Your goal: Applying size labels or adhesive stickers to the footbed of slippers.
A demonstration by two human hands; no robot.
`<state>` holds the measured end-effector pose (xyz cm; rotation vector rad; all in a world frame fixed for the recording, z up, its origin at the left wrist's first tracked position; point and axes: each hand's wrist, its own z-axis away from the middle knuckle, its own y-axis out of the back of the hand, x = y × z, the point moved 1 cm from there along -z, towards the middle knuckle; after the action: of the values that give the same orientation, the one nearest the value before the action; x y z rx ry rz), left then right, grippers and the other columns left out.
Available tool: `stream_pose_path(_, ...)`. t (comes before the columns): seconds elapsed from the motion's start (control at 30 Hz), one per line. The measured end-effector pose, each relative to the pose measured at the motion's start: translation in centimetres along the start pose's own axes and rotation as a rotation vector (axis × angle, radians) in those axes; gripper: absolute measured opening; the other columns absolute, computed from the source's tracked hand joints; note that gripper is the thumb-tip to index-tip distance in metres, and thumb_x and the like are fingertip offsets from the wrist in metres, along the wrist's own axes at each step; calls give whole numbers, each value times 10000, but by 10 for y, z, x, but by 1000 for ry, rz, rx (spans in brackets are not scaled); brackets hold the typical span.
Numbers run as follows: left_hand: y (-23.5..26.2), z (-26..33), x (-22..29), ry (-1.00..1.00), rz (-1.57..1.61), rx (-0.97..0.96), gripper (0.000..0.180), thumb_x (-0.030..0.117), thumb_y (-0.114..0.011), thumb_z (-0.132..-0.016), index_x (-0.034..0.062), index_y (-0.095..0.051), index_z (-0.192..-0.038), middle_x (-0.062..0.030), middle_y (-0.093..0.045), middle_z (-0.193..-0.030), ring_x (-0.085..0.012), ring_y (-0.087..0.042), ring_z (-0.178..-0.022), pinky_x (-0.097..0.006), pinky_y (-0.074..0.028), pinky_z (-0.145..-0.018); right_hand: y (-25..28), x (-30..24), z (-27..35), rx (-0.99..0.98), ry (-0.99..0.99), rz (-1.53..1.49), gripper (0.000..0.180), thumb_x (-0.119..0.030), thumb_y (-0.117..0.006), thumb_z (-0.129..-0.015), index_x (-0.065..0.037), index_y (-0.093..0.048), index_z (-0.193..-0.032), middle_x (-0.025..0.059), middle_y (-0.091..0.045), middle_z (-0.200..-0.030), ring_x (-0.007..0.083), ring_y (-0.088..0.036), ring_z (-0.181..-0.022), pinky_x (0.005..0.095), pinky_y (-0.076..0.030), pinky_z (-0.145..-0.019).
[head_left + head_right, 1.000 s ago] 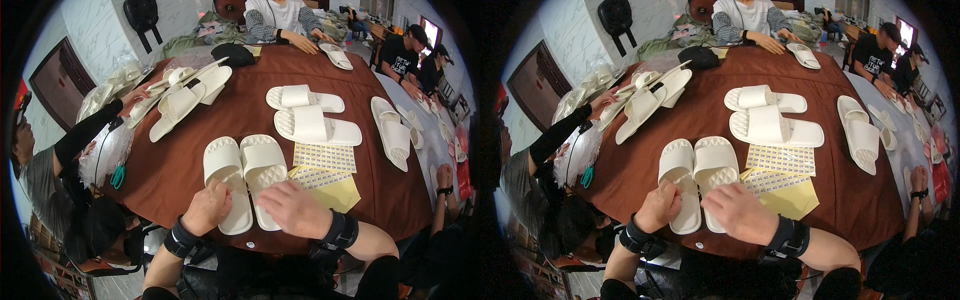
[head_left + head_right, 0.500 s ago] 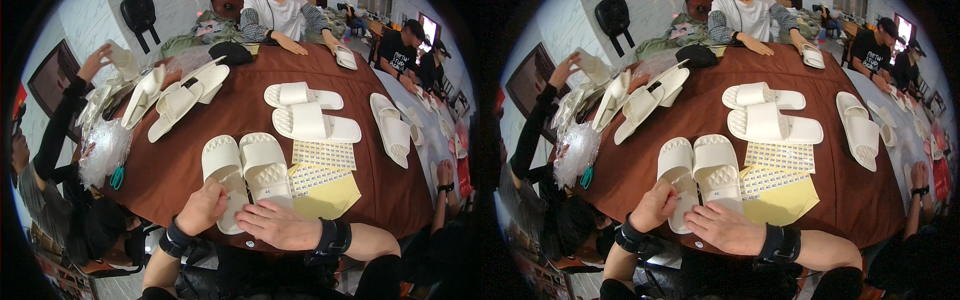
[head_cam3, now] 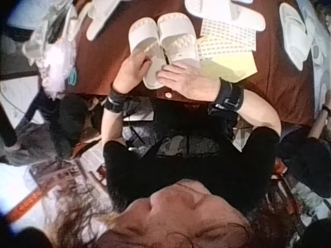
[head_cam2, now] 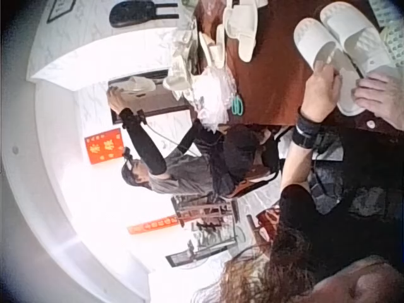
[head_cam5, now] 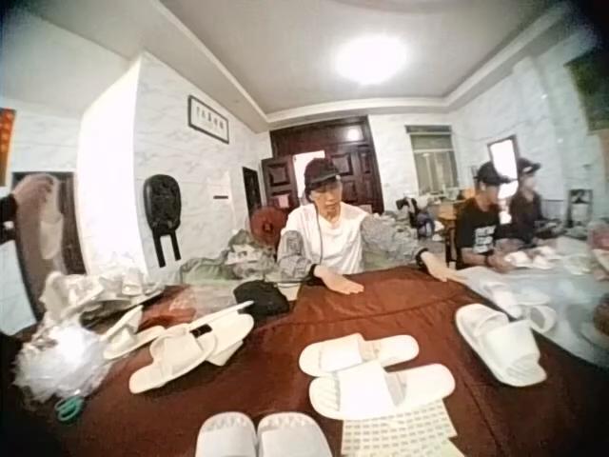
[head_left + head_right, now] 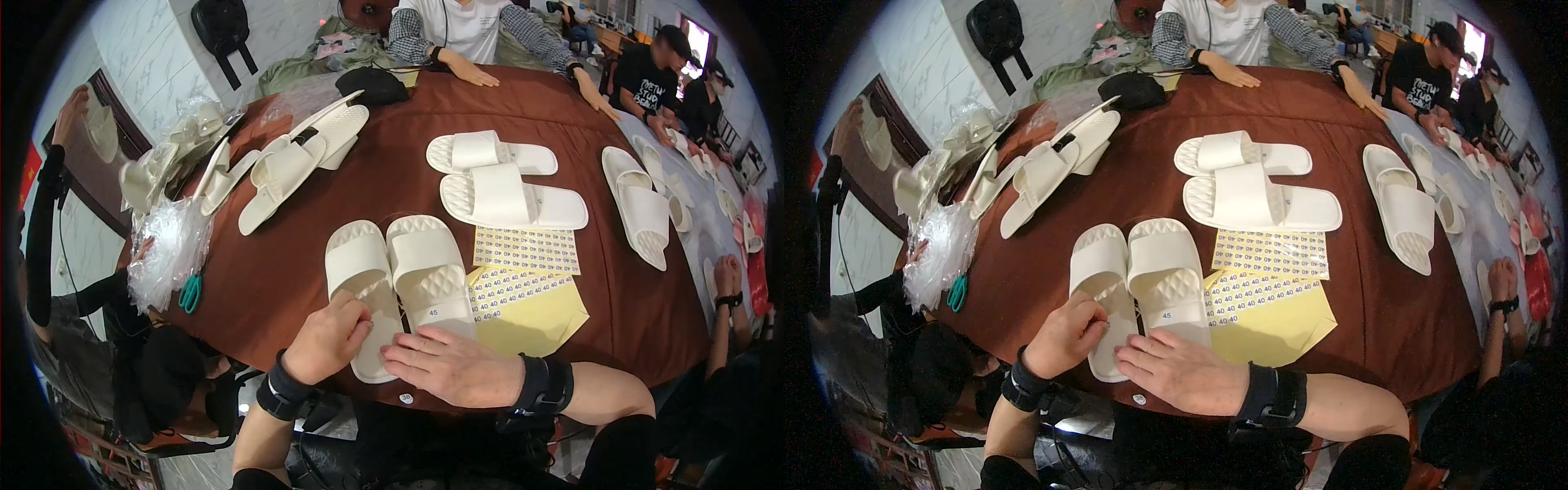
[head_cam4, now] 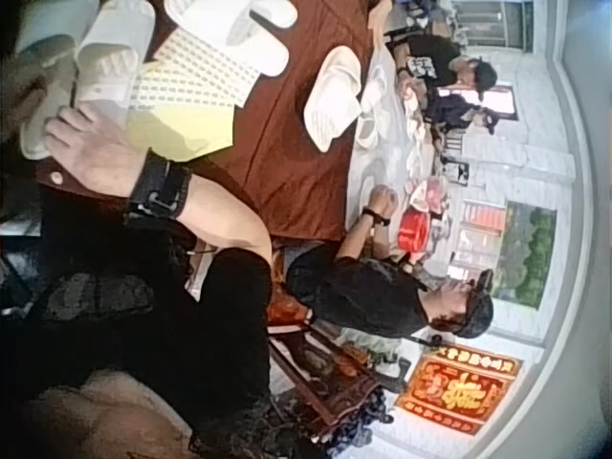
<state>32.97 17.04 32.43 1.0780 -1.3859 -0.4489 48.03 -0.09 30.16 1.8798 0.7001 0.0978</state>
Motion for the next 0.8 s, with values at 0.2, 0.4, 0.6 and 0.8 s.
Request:
stream_pose_path(0.2,-5,-1,-2,-27,-60,31,80,21,-612,-843,11,-570,-909,-169,-576,-881,-385,-605,-789,-425,-501,-684,1,0,1,-1,-2,-5,349,-130,-529,-886,21,-550,-1200,117,-557,-1256,237,-506,-1218,357,-389,-1017)
stream_pose_path(0.4,-9,0,-3,-51,-69,32,82,10,-587,-848,-1,-547,-918,-183,-563,-879,-402,-592,-793,-439,-494,-682,-3,0,2,34,-2,-3,343,-134,-525,-884,18,-552,-1190,119,-560,-1255,243,-505,-1219,361,-387,-1020)
stream_pose_path(0.6,-9,3,-3,-75,-46,54,79,14,-586,-846,-5,-543,-910,-189,-559,-876,-404,-585,-786,-433,-490,-678,-3,0,2,42,7,2,338,-142,-520,-882,25,-552,-1174,129,-562,-1243,252,-505,-1217,368,-385,-1021)
stream_pose_path(0.8,-9,5,-4,-53,-16,44,85,18,-587,-847,-3,-540,-915,-187,-559,-875,-403,-583,-789,-439,-486,-679,-1,1,2,24,17,0,336,-144,-521,-880,25,-550,-1169,128,-563,-1237,249,-511,-1199,360,-389,-1006)
